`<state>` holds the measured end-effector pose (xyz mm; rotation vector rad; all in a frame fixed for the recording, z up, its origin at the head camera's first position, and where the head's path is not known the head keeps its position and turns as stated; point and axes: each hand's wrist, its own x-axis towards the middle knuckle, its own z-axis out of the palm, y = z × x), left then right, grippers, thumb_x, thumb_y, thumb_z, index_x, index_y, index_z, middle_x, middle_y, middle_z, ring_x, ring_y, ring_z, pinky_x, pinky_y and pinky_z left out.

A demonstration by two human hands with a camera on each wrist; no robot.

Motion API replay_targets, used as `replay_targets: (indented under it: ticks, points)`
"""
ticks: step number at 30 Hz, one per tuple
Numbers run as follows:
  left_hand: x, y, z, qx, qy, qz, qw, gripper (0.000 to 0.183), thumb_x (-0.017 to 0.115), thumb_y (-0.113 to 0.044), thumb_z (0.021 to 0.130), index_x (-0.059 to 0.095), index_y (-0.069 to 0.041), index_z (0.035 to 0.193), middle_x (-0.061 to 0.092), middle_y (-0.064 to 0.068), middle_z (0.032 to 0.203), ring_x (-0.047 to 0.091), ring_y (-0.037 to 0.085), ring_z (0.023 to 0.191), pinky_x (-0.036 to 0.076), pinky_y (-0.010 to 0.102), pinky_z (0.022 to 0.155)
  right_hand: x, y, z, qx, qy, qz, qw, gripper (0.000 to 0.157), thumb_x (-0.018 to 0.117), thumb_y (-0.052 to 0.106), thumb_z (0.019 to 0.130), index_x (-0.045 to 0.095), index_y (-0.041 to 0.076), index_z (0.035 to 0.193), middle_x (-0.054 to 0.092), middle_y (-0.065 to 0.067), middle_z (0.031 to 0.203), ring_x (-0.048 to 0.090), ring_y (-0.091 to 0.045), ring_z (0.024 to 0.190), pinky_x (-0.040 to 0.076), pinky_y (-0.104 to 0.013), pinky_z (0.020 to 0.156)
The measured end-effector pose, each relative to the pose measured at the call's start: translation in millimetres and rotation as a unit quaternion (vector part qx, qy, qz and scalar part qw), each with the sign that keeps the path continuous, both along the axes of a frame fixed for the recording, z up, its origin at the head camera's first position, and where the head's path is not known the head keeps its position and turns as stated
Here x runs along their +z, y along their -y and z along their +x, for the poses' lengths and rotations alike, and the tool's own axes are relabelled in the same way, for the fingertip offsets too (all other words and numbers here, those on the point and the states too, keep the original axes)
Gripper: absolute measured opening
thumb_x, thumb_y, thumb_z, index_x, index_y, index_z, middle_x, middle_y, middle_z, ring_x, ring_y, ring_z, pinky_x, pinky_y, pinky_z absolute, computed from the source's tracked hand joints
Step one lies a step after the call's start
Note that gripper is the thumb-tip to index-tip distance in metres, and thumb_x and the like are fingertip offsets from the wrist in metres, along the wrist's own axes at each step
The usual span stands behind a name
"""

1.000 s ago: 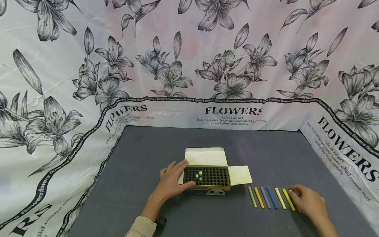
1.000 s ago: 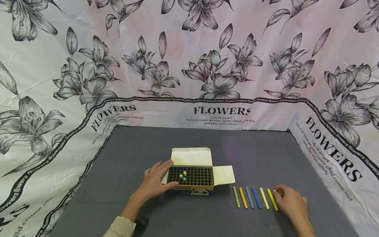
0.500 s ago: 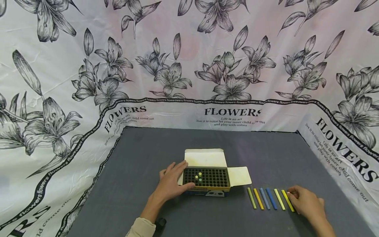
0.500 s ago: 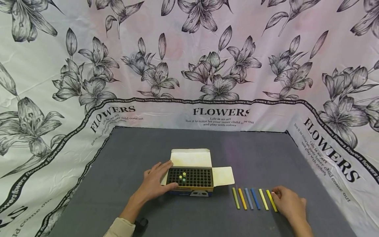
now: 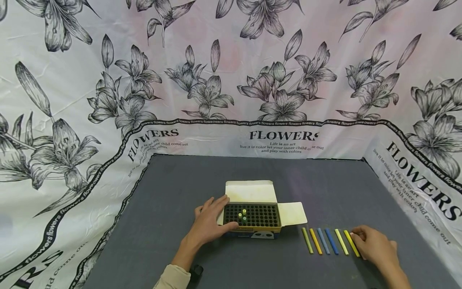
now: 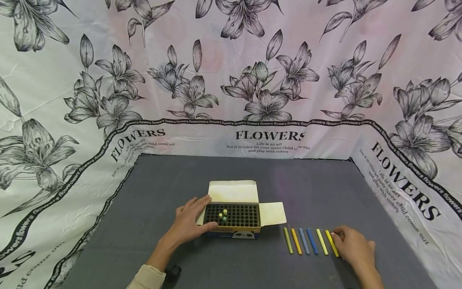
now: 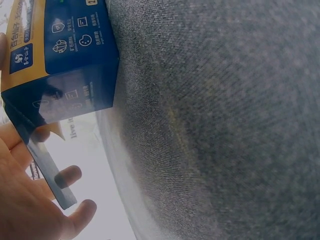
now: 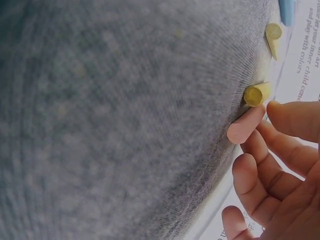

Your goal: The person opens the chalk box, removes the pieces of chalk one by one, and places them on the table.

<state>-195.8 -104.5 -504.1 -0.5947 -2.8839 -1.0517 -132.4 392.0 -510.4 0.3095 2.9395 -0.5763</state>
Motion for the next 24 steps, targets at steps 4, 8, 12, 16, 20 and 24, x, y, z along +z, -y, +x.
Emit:
replay_targets:
  ticks: [4,8,12,16,20,24]
  points:
    - [0.3,0,-0.1,0.0,0.0,-0.001,1.0,0.084,0.074,-0.06,0.086,0.046,-0.023,0.155,0.041,-0.001,0.163,0.028,0.043,0.153,0.019,0.069,0.111,2.4,-2,-0.2,0.001,0.0,-0.003,1.0,0.039,0.054,0.032,0.103,0.07,0.002,0.121,0.075,-0.017,0.107,0.064,-0.021,0.077,0.031,-0.044,0.067]
    - [-0.2,0,-0.9,0.0,0.0,-0.004,1.0,0.084,0.073,-0.061,0.086,0.046,-0.024,0.155,0.041,-0.002,0.163,0.028,0.043,0.153,0.02,0.069,0.111,7.4,-2,-0.2,0.005,-0.012,0.0,1.0,0.041,0.054,0.035,0.103,0.069,0.002,0.122,0.075,-0.018,0.107,0.066,-0.025,0.079,0.032,-0.046,0.068]
    - [-0.2,0,-1.6,0.0,-0.001,-0.005,1.0,0.084,0.073,-0.061,0.086,0.045,-0.024,0.156,0.041,-0.002,0.163,0.028,0.043,0.153,0.02,0.069,0.111,17.0,5,0.1,0.006,-0.046,0.006,0.999,0.043,0.055,0.035,0.103,0.067,0.0,0.125,0.075,-0.017,0.104,0.066,-0.026,0.078,0.033,-0.049,0.069]
    - [0.0,0,-1.8,0.001,-0.003,-0.007,1.0,0.084,0.073,-0.061,0.086,0.045,-0.025,0.156,0.041,-0.002,0.163,0.028,0.043,0.153,0.02,0.069,0.111,27.2,23,1.7,0.007,-0.127,0.007,0.992,0.042,0.057,0.033,0.103,0.067,-0.001,0.125,0.075,-0.014,0.097,0.064,-0.024,0.075,0.034,-0.05,0.071]
    - [-0.1,0,-1.4,0.001,-0.002,-0.007,1.0,0.084,0.074,-0.061,0.086,0.045,-0.024,0.155,0.041,-0.002,0.163,0.028,0.043,0.153,0.021,0.069,0.111,31.0,50,0.4,0.008,-0.241,0.0,0.971,0.034,0.065,0.026,0.1,0.07,-0.001,0.119,0.073,-0.013,0.091,0.062,-0.027,0.075,0.034,-0.05,0.071]
    - [-0.2,0,-1.4,0.001,-0.004,-0.008,1.0,0.084,0.074,-0.061,0.086,0.046,-0.024,0.155,0.041,-0.001,0.163,0.029,0.044,0.152,0.021,0.069,0.111,30.2,80,-3.2,0.015,-0.341,-0.02,0.94,0.025,0.075,0.014,0.091,0.073,0.0,0.112,0.072,-0.014,0.086,0.06,-0.03,0.076,0.031,-0.048,0.073]
